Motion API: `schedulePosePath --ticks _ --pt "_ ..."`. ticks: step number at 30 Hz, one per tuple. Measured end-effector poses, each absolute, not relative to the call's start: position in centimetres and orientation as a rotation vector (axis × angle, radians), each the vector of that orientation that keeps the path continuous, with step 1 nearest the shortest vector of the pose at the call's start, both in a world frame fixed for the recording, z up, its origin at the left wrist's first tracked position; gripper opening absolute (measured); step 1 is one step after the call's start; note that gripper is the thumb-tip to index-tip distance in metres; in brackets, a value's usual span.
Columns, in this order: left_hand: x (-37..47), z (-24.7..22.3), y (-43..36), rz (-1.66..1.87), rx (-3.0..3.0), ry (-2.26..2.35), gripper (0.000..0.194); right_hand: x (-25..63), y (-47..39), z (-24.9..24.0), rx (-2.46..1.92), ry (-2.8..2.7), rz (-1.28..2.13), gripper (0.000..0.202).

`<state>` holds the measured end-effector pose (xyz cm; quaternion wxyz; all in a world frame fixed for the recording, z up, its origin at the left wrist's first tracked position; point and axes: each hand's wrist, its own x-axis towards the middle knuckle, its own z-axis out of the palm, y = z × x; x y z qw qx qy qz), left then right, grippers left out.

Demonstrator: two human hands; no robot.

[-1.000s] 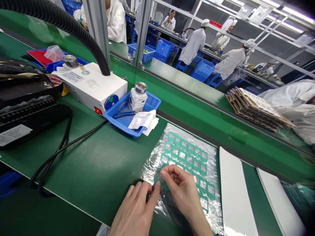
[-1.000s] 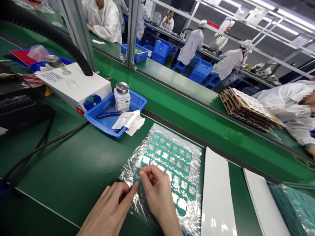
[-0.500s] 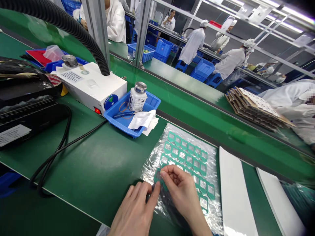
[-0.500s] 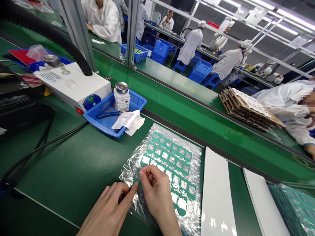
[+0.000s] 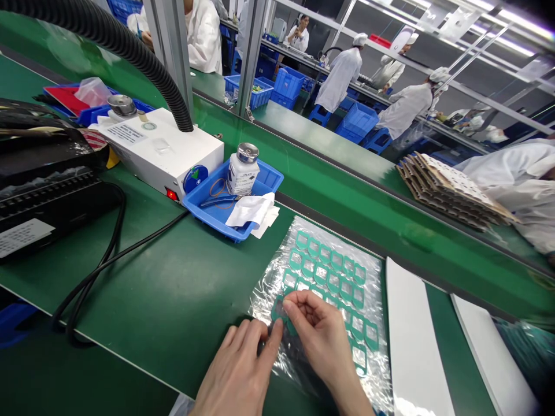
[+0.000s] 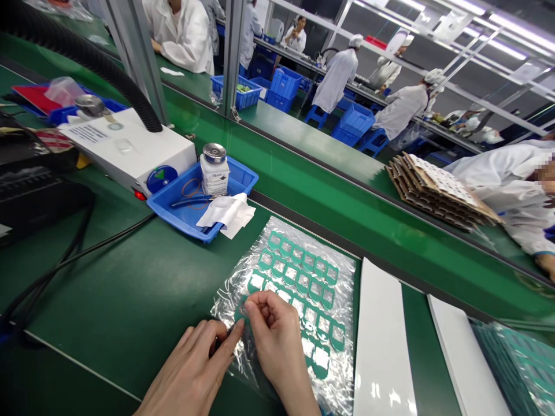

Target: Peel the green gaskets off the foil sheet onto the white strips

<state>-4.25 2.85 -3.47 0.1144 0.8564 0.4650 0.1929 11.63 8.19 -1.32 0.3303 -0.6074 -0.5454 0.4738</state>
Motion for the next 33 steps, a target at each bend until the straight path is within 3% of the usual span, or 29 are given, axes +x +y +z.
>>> schedulePosePath --ticks 33 --pt "-4.42 -3.37 2.88 0.562 2.535 1.335 0.048 11.41 7.93 -1.31 -1.644 -1.503 1.182 0.029"
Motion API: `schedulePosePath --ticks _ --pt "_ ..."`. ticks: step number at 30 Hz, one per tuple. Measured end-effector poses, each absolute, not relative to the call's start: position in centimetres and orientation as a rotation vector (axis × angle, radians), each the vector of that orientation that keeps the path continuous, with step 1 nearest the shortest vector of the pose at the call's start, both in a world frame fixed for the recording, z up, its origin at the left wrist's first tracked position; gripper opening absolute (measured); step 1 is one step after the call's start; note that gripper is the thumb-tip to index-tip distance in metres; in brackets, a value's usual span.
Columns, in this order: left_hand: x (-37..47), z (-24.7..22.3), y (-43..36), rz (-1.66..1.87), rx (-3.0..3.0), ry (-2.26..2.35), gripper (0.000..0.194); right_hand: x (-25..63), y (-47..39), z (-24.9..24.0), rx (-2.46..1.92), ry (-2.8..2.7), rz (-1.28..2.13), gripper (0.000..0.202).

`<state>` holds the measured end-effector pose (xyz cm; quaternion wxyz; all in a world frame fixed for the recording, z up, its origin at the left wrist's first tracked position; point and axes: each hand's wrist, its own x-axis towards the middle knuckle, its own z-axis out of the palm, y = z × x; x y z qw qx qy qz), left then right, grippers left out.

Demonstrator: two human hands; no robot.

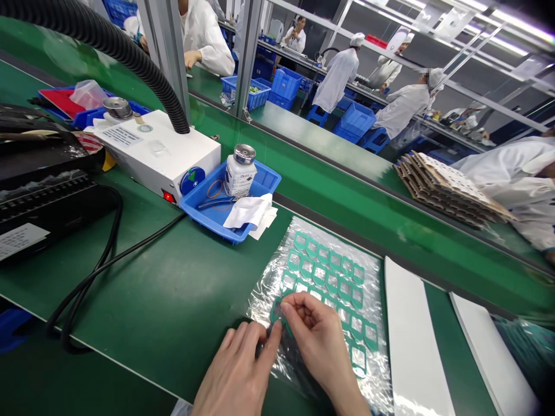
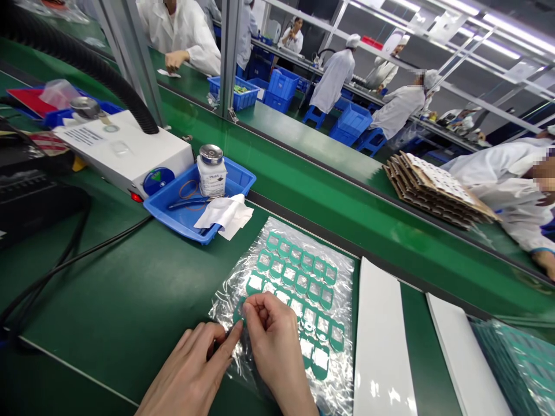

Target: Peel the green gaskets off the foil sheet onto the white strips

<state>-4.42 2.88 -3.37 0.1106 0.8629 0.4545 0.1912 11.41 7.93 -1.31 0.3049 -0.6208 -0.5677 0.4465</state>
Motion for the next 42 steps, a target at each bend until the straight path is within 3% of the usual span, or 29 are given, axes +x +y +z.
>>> schedulePosePath --ticks 8,15,25,42 --pt "-4.8 -3.3 2.8 0.619 2.447 1.295 0.048 11.5 7.9 -1.4 -1.659 -1.554 1.114 0.027" --pt "-4.8 -3.1 3.5 0.596 2.403 1.345 0.060 11.5 7.9 -1.6 -1.641 -1.683 0.956 0.019" --pt "-4.3 -3.3 3.9 0.571 2.466 1.388 0.065 11.3 7.0 -1.7 -1.643 -1.923 0.516 0.014" --pt "-4.0 -3.0 4.4 0.349 2.522 1.440 0.074 13.5 7.4 1.0 -1.559 -1.617 0.644 0.007"
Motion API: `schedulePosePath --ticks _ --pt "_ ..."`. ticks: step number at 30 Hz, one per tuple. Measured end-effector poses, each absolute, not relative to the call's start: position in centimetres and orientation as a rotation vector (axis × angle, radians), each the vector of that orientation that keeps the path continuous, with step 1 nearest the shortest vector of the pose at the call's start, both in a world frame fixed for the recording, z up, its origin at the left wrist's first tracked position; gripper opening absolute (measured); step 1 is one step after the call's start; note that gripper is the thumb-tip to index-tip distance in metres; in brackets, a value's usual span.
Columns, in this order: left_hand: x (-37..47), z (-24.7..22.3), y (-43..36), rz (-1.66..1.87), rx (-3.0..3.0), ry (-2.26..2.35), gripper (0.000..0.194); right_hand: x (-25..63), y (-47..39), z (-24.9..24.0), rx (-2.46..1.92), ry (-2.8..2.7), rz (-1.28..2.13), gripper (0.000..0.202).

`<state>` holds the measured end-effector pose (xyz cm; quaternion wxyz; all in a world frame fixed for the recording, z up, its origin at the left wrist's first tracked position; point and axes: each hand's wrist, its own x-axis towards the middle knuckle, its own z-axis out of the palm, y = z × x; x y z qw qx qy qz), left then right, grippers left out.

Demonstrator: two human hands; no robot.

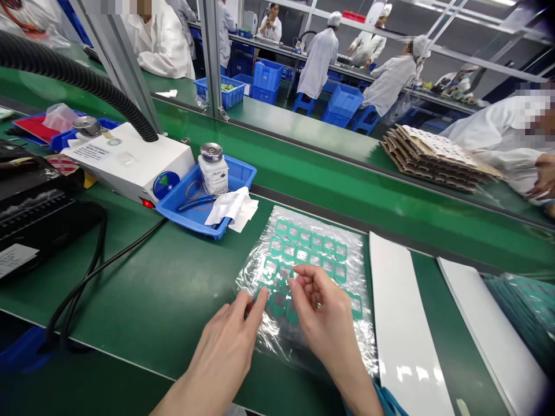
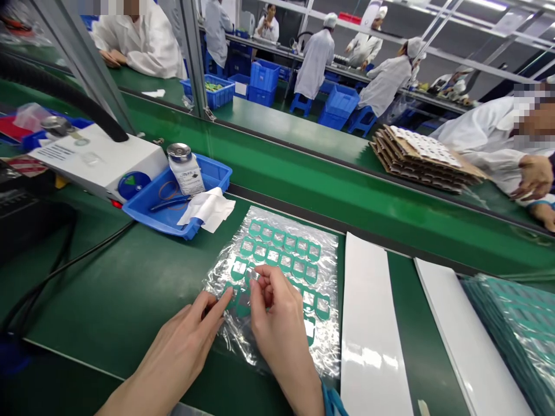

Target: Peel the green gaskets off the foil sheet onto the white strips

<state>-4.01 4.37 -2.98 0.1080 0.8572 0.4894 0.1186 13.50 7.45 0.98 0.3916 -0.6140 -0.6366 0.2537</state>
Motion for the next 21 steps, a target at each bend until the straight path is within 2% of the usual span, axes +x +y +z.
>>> schedulePosePath --ticks 9,16,21 --pt "-4.0 -1.8 4.4 0.256 2.726 1.360 0.069 15.5 5.1 3.2 -1.512 -1.544 0.688 0.011" --pt "-3.0 -1.4 5.0 0.170 2.777 1.498 0.045 18.3 4.3 4.9 -1.427 -1.345 0.675 0.014" --pt "-3.7 -1.4 3.8 0.302 2.733 1.426 0.045 20.3 4.9 7.5 -1.306 -1.073 0.658 0.017"
